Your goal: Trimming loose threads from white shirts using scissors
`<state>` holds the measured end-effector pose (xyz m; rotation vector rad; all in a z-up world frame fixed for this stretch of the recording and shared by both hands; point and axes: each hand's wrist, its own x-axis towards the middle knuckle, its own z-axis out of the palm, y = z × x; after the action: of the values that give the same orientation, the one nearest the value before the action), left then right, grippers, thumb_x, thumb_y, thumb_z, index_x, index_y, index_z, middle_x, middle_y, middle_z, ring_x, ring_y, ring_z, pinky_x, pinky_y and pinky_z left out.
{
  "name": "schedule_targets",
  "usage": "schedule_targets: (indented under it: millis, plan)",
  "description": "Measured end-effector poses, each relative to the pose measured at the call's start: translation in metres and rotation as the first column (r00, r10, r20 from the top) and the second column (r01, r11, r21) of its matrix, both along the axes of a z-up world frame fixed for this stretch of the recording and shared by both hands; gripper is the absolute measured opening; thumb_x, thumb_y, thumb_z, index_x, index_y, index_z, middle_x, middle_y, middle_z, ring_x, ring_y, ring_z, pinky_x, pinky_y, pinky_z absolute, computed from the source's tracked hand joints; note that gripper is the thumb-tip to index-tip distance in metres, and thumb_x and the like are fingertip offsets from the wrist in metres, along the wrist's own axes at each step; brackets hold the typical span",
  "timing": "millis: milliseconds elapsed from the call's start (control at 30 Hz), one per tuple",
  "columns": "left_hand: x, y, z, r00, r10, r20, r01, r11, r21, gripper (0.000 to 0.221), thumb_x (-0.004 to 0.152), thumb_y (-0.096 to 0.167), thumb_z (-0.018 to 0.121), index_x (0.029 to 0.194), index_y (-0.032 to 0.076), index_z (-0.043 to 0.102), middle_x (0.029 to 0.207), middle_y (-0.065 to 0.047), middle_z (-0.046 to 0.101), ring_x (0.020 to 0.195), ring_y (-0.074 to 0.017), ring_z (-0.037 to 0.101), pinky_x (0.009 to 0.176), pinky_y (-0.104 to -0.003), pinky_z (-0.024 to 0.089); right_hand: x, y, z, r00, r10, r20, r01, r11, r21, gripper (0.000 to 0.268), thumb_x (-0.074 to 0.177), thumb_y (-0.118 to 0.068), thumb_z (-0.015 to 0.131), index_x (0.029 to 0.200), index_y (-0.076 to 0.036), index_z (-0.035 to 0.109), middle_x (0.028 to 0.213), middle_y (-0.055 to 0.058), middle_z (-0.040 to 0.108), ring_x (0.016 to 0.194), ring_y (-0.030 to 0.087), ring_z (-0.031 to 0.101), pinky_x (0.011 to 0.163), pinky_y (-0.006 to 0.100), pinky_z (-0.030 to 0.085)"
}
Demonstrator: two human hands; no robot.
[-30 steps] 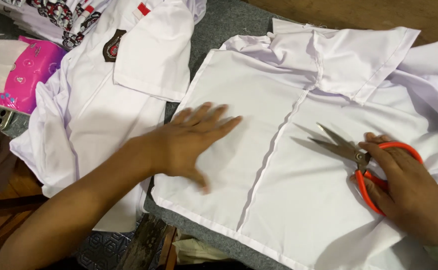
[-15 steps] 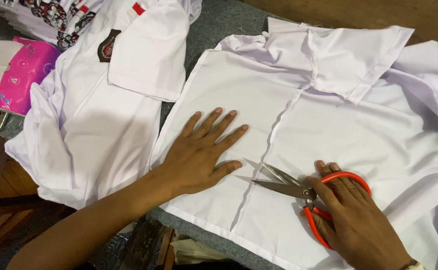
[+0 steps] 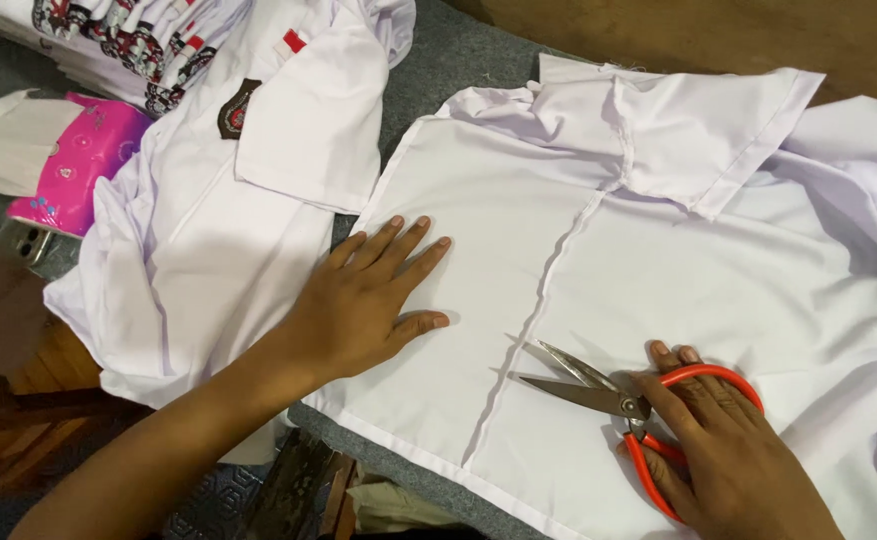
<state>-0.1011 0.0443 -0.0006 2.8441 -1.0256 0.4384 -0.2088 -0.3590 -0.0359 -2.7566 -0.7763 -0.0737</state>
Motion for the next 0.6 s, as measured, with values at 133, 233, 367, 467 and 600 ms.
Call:
schedule_targets:
  millis: [133,233,367,467,600]
  plan:
    - [0.027,-0.013,0.011,0.997,-0.038,-0.072,0.032,0.997,-0.075,0.046,0.101,0.044,0.059,0.131,0.008,0.066,0.14,-0.016,0.063,0.125,-0.038,0.063,0.099,-0.049,0.053,0.002,-0.005,0.001,0.998,0.033,0.058,-0.033,0.999,0.004,0.075,0.078,-0.038,0.069,0.147,-0.016,0.049,0.163,0.015,0.043,0.149,0.03,0.044,0.121,0.044,0.037]
    - [0.045,-0.04,0.015,0.955,-0.052,-0.292,0.037,0.998,-0.06,0.048,0.104,0.037,0.049,0.147,0.015,0.055,0.15,-0.007,0.057,0.141,-0.0319,0.047,0.114,-0.048,0.036,0.001,-0.014,0.0,1.0,-0.001,-0.029,0.001,1.0,0.004,0.077,0.078,-0.044,0.071,0.149,-0.021,0.049,0.164,0.011,0.042,0.151,0.021,0.041,0.116,0.038,0.039]
    - [0.048,-0.075,0.007,0.949,-0.1,-0.299,0.09,0.995,-0.046,0.062,0.107,0.047,0.043,0.159,0.015,0.033,0.168,-0.012,0.027,0.155,-0.0379,0.02,0.121,-0.057,0.02,-0.004,-0.025,0.004,0.998,0.06,0.003,-0.06,0.998,-0.012,0.08,0.077,-0.047,0.072,0.148,-0.017,0.048,0.165,0.011,0.041,0.15,0.019,0.042,0.121,0.036,0.034]
    - [0.041,-0.077,-0.005,0.933,-0.053,-0.355,0.057,0.998,0.003,0.07,0.106,0.058,0.034,0.163,0.02,0.023,0.171,-0.011,0.017,0.157,-0.0375,0.01,0.122,-0.06,0.011,-0.008,-0.038,-0.006,0.997,0.081,0.021,-0.081,0.997,-0.007,0.088,0.072,-0.047,0.077,0.148,-0.014,0.046,0.166,0.01,0.039,0.152,0.019,0.04,0.121,0.036,0.035]
    - [0.029,-0.068,-0.007,0.95,-0.007,-0.313,0.025,0.998,0.052,0.07,0.106,0.062,0.027,0.164,0.024,0.02,0.172,-0.01,0.017,0.158,-0.0351,0.011,0.12,-0.062,0.01,-0.011,-0.047,-0.014,0.996,0.086,0.027,-0.085,0.996,-0.034,0.096,0.068,-0.051,0.08,0.148,-0.013,0.044,0.169,0.005,0.036,0.153,0.018,0.038,0.12,0.036,0.037]
